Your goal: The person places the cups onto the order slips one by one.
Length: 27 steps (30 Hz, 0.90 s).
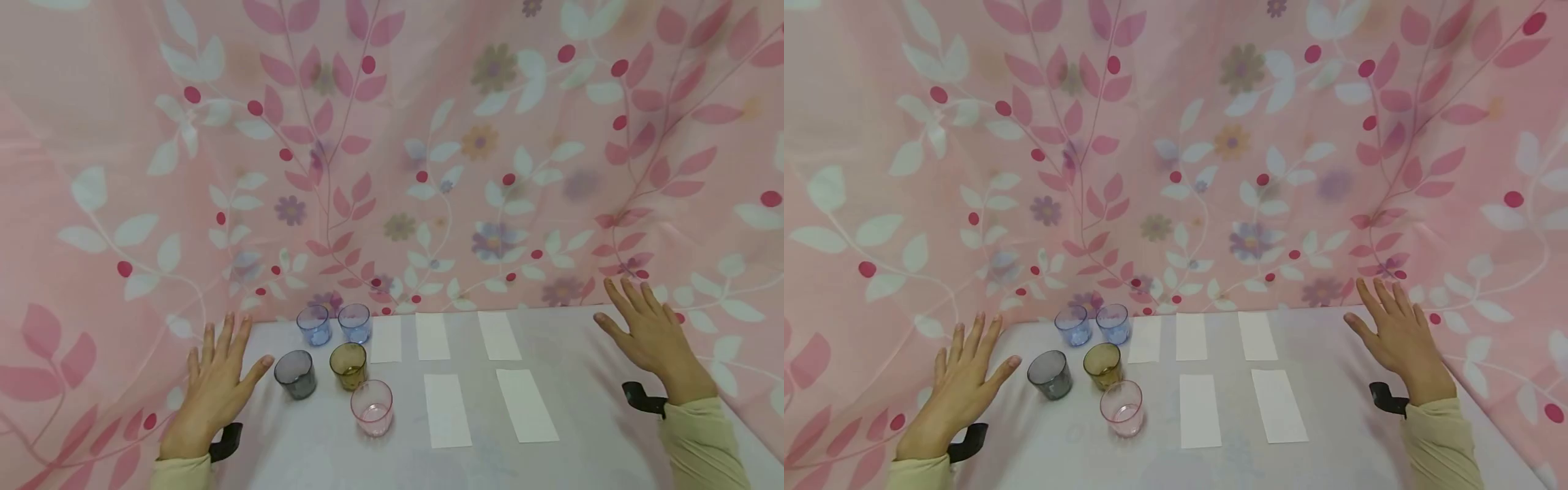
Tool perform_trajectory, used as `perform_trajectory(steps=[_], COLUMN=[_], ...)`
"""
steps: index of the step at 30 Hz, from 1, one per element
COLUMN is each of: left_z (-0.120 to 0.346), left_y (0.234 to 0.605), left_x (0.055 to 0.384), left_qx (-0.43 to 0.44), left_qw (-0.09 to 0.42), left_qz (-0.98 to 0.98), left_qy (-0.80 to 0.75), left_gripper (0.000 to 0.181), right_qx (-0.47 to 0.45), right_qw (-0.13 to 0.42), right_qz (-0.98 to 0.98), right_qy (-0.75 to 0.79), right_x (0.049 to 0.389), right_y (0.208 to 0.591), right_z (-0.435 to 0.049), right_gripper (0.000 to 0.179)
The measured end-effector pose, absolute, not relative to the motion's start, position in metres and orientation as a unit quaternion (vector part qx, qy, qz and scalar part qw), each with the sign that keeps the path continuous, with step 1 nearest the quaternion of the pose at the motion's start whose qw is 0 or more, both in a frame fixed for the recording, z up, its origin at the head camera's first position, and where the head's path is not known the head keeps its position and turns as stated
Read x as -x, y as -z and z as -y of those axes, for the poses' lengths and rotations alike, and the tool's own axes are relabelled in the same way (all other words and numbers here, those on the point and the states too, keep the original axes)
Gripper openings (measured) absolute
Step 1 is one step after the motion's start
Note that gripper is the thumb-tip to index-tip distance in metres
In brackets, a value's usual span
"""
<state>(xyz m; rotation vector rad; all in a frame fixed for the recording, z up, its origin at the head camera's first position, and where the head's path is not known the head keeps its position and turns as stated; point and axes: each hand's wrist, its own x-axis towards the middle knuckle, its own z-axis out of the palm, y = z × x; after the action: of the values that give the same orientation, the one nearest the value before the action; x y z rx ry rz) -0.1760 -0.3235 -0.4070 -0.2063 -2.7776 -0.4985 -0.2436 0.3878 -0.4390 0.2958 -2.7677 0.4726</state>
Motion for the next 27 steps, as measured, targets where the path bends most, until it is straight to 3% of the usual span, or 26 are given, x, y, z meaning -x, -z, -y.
perform_trajectory(steps=[4, 8, 10, 13, 18, 27], left_z=[0.308, 0.267, 0.243, 0.213, 0.188, 0.182], left_y=[0.410, 0.420, 0.427, 0.442, 0.469, 0.499], left_x=[0.176, 0.173, 0.172, 0.171, 0.174, 0.181], left_qx=[0.129, 0.217, 0.258, 0.298, 0.294, 0.252], left_qw=[0.208, 0.246, 0.229, 0.182, 0.119, 0.053], left_qz=[0.952, 0.917, 0.902, 0.894, 0.899, 0.885], left_qy=[0.185, 0.227, 0.258, 0.281, 0.301, 0.389], left_gripper=[0.084, 0.078, 0.076, 0.074, 0.079, 0.079], right_qx=[-0.122, -0.191, -0.232, -0.270, -0.299, -0.337], right_qw=[0.174, 0.208, 0.190, 0.107, -0.007, -0.083], right_qz=[0.964, 0.941, 0.930, 0.922, 0.911, 0.907], right_qy=[-0.160, -0.185, -0.211, -0.256, -0.284, -0.238], right_x=[0.248, 0.260, 0.265, 0.270, 0.286, 0.335], right_y=[0.444, 0.453, 0.460, 0.467, 0.471, 0.482], right_z=[-0.372, -0.324, -0.290, -0.238, -0.172, -0.109], right_gripper=[0.075, 0.073, 0.073, 0.077, 0.083, 0.091])
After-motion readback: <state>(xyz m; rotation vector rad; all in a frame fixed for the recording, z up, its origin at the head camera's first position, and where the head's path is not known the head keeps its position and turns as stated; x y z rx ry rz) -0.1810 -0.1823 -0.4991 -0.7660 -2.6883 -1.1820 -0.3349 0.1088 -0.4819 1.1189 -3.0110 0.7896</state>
